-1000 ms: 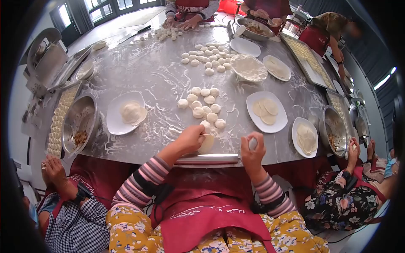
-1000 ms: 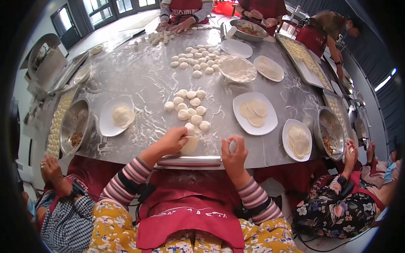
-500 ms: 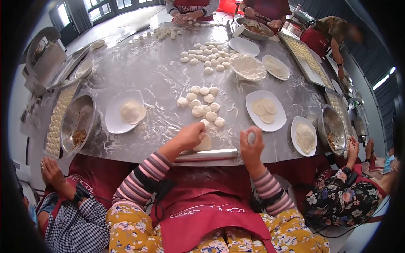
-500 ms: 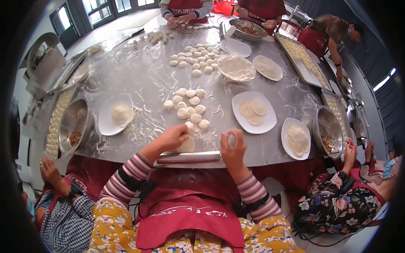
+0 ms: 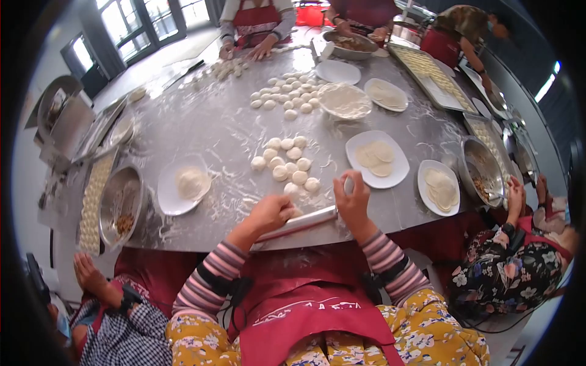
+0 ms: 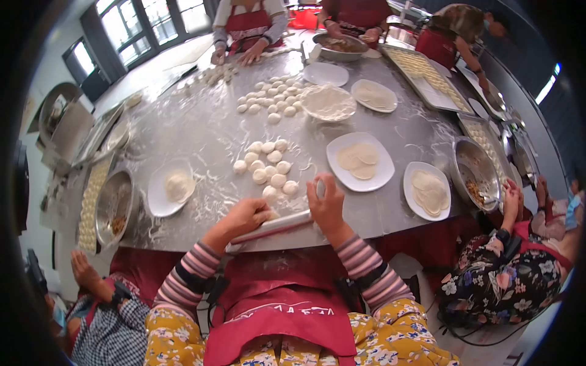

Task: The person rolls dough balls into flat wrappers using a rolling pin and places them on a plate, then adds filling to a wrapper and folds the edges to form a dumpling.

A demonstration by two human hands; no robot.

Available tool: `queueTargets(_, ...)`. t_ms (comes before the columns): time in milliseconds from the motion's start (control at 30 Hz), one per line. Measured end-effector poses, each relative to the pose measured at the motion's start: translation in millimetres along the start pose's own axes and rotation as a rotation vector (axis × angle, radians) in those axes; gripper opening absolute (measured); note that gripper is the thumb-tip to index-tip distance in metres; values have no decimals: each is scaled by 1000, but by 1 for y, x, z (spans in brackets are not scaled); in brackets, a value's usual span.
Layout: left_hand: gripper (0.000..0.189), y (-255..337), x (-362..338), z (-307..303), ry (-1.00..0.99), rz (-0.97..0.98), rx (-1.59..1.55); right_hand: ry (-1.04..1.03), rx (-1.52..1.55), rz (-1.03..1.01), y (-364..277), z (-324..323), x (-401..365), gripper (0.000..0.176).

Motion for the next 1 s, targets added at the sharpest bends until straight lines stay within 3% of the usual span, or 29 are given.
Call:
queueTargets(233, 14, 2, 9, 9, -96, 42, -342, -61, 140, 126, -12, -40, -39, 20)
queueTargets(367, 15, 49, 60, 11, -154, 243, -135, -81, 139, 118, -11, -37, -36, 21)
queueTargets(433, 16, 64, 92, 12, -124, 122, -336, -77, 135, 113, -10, -36, -36, 22)
queueTargets(500, 17, 74, 124, -1, 69, 163, -522, -81, 128, 113, -10, -35, -38, 23)
queueTargets(533, 16, 72, 131, -5, 137, 92, -609, -74, 136, 113, -10, -35, -40, 24)
queueTargets(567, 16, 67, 134, -3, 139, 95, -615, -70, 142, 113, -10, -37, -40, 24)
queueTargets(633, 14, 71, 130, -19, 214, 243, -47, -73, 146, 102, -10, -37, -39, 25)
queueTargets(700, 14, 54, 112, -9, 125, 165, 123, -73, 161, 100, -10, -37, -39, 25)
queueTargets(767, 19, 62, 89, 2, 27, 348, 426, -73, 140, 86, -12, -36, -37, 25)
queueTargets(1000, 29, 51, 80, 12, -21, 445, 674, -37, 98, 93, -6, -34, -39, 24)
Point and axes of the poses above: each hand's wrist, its own x-axis towards the middle knuckle, its own z-axis out of the palm, y = z × x, the point moved 10 cm from there along x, towards the middle knuckle, and after that the axes turned 10 degrees about z, right-handed, at the moved point
